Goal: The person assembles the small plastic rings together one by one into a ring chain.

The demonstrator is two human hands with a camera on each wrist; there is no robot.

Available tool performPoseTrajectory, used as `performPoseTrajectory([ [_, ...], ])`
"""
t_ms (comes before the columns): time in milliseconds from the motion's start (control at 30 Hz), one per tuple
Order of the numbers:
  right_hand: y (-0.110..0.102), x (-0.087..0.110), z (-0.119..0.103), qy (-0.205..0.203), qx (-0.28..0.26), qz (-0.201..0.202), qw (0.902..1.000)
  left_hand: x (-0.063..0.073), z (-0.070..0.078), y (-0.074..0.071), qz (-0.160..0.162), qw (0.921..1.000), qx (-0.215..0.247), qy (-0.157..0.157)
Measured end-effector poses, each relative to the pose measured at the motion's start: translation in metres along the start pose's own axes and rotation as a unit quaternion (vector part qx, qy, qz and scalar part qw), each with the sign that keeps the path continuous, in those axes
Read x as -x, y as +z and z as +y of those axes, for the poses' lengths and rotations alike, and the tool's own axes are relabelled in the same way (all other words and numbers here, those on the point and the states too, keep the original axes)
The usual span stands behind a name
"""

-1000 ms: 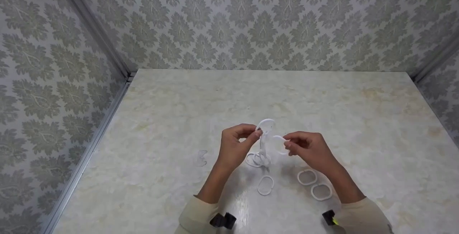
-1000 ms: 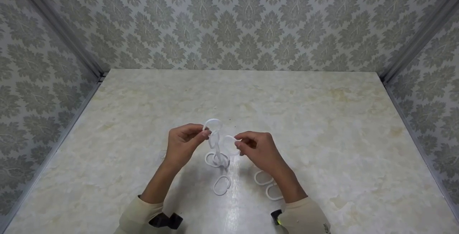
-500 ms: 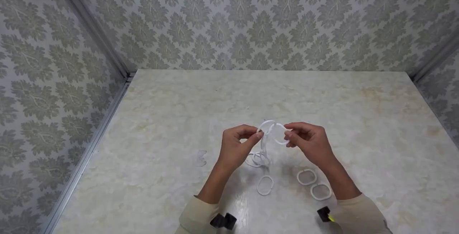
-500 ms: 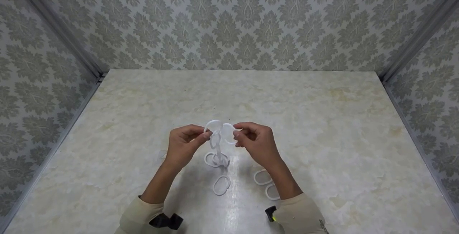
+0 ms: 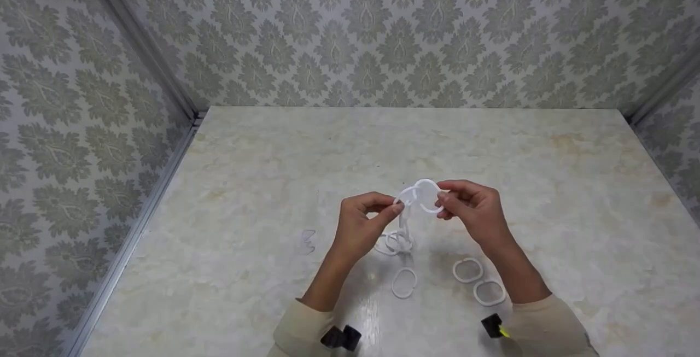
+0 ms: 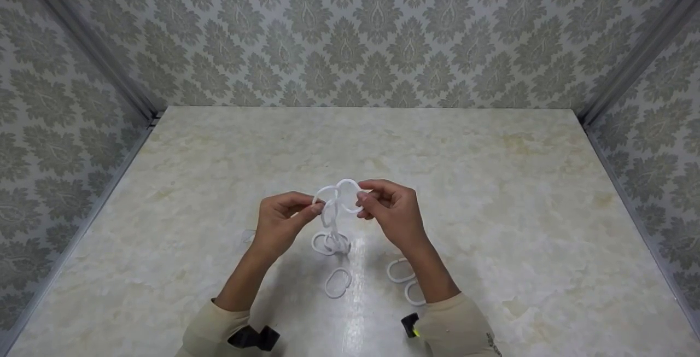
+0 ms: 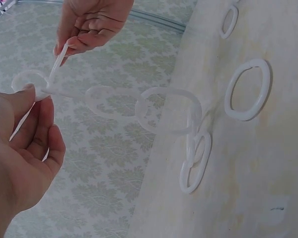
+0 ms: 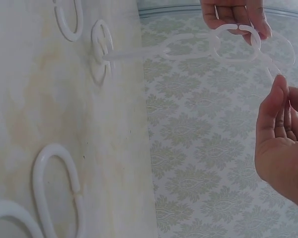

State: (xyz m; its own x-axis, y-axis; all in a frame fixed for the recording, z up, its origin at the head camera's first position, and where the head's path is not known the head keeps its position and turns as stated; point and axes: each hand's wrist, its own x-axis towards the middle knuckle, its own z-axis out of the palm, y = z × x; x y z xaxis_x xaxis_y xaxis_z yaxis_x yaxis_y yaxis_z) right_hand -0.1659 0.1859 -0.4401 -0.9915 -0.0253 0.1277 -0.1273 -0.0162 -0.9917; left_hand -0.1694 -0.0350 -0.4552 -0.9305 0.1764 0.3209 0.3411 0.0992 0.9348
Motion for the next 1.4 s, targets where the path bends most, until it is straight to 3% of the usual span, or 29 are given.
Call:
performPoseTrajectory([
  [333, 0.001, -0.001, -0.001, 0.023, -0.011, 0.010, 0.9996, 0.001, 0.001, 0.001, -0.004, 0.9999, 0.000, -0.010],
  [633, 0.003, -0.002, -0.002, 0.032, -0.024, -0.008, 0.9992, 0.002, 0.001, 0.004, -0.008, 0.9998, 0.001, -0.017],
  [1400, 0.004, -0.001, -0.012, -0.033, -0.043, -0.030, 0.9981, 0.008, -0.008, 0.009, -0.050, 0.9970, 0.026, -0.053],
])
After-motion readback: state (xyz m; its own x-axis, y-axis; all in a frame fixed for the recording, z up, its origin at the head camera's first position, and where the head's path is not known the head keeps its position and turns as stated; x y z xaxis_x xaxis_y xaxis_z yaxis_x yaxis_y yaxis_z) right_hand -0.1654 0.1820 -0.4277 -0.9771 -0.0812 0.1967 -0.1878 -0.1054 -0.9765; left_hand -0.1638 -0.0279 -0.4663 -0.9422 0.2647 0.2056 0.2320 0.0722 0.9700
